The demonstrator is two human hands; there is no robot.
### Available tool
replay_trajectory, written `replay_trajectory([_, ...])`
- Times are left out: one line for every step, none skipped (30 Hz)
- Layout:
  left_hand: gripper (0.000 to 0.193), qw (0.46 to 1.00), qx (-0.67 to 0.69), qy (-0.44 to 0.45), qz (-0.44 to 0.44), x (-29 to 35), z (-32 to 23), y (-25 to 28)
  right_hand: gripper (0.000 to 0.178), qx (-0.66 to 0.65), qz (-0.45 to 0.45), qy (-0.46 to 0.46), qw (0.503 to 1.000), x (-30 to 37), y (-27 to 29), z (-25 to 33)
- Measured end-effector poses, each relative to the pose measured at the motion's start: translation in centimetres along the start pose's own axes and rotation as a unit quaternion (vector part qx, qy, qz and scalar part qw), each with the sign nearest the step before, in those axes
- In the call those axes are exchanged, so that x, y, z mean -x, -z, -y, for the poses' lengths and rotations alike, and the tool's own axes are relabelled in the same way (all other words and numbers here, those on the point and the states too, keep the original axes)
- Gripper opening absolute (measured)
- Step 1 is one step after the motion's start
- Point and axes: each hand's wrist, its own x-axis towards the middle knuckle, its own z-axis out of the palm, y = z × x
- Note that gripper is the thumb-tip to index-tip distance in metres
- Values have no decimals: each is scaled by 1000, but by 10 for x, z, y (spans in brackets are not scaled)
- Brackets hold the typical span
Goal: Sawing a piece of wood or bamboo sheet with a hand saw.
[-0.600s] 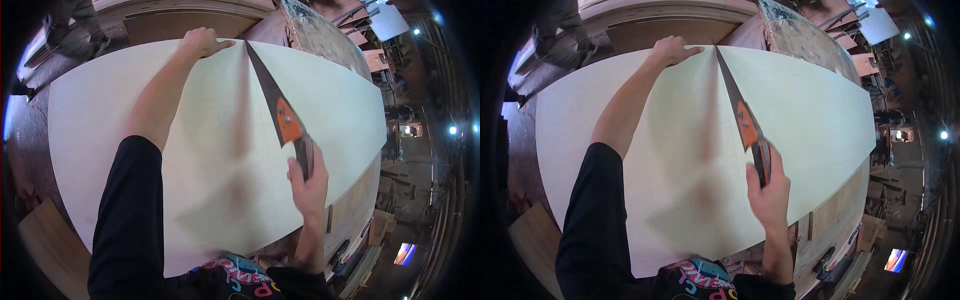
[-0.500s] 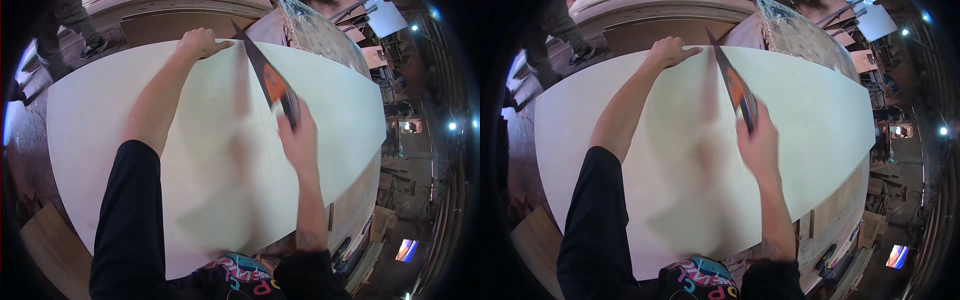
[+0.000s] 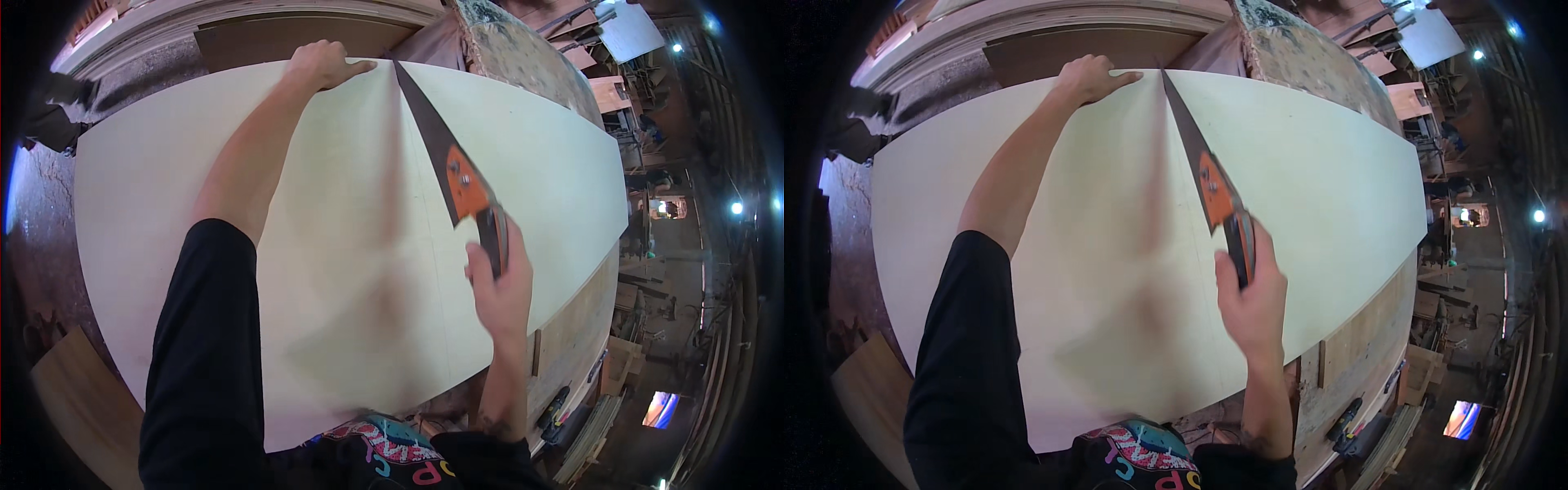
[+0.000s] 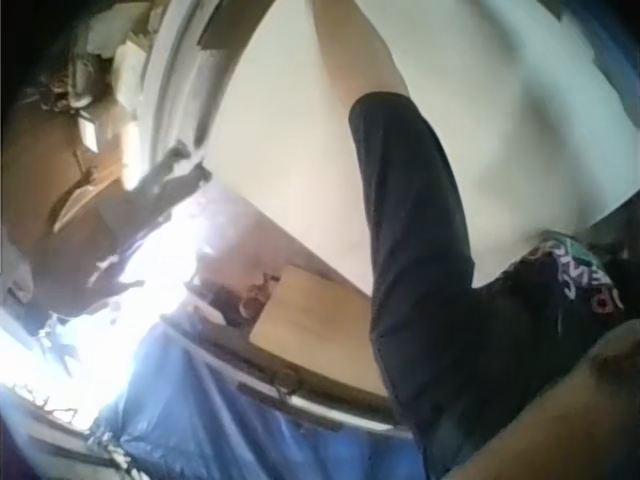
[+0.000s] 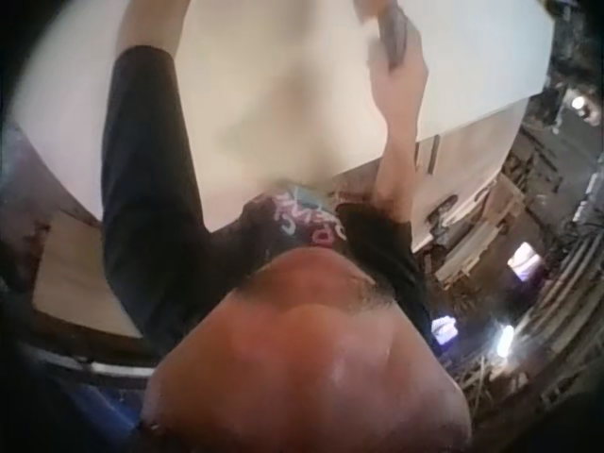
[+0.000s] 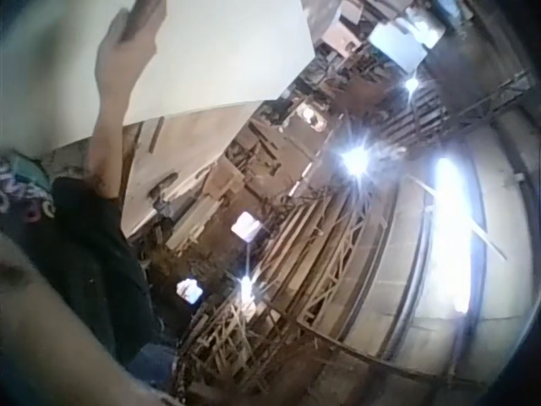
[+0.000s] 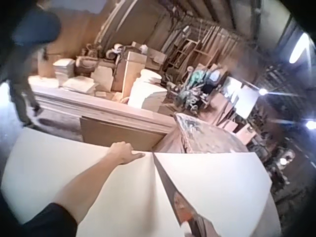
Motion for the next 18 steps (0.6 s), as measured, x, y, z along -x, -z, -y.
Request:
replay_trajectory([87, 1000, 2, 3, -1, 0, 0, 0, 47, -1, -1, -1, 1000, -2, 0, 1])
replay_trajectory([87, 1000, 3, 8, 0, 0, 2, 0, 47, 10, 0, 25, 1000, -8, -4, 1])
replay_trajectory([87, 1000, -2, 10, 2, 1, 6, 0, 47, 20, 3, 51, 998, -16, -11, 3])
replay_trajectory([87, 1000, 2, 3, 6, -1, 0, 0, 46, 47, 14, 39, 998, -40, -20, 15])
replay_trajectory([87, 1000, 2, -1, 14, 1, -2, 0, 45, 71, -13, 97, 993, -70, -37, 13])
replay_trajectory([87, 1000, 5, -3, 15, 1, -9, 3, 44, 95, -39, 158, 982, -107, -52, 5])
replay_trajectory([87, 999, 11, -1, 52, 2, -19, 8, 39, 79, -31, 143, 986, -145, -64, 4])
replay_trajectory([89, 996, 14, 2, 91, 3, -24, 11, 39, 118, -23, 148, 982, -186, -72, 3])
replay_trajectory([89, 996, 16, -2, 90, 2, -26, 10, 38, 160, -17, 155, 975, -213, -75, 3])
replay_trajectory([89, 998, 17, -6, 64, 4, -19, 6, 38, 156, -13, 155, 975, -218, -81, 6])
replay_trajectory([89, 999, 19, -13, 36, 3, -15, 2, 38, 133, 2, 143, 981, -222, -82, 9])
replay_trajectory([89, 999, 18, -13, 41, 5, -13, 2, 37, 110, 19, 127, 986, -220, -81, 10])
replay_trajectory([89, 999, 15, -9, 42, 4, -9, 4, 37, 105, 24, 127, 986, -207, -81, 12])
replay_trajectory([90, 999, 13, -6, 44, 4, -6, 5, 37, 83, 13, 132, 988, -182, -75, 9])
replay_trajectory([90, 999, 9, -2, 43, 4, -3, 6, 37, 60, 1, 139, 988, -152, -67, 9])
replay_trajectory([87, 999, 6, 3, 39, 6, -3, 6, 39, 53, 3, 105, 993, -118, -55, 9])
replay_trajectory([86, 1000, 7, 6, 29, 7, -8, 7, 42, 50, 2, 75, 996, -84, -37, 8])
replay_trajectory([86, 1000, 12, 4, 25, 6, -14, 7, 44, 48, -4, 71, 996, -51, -18, -2])
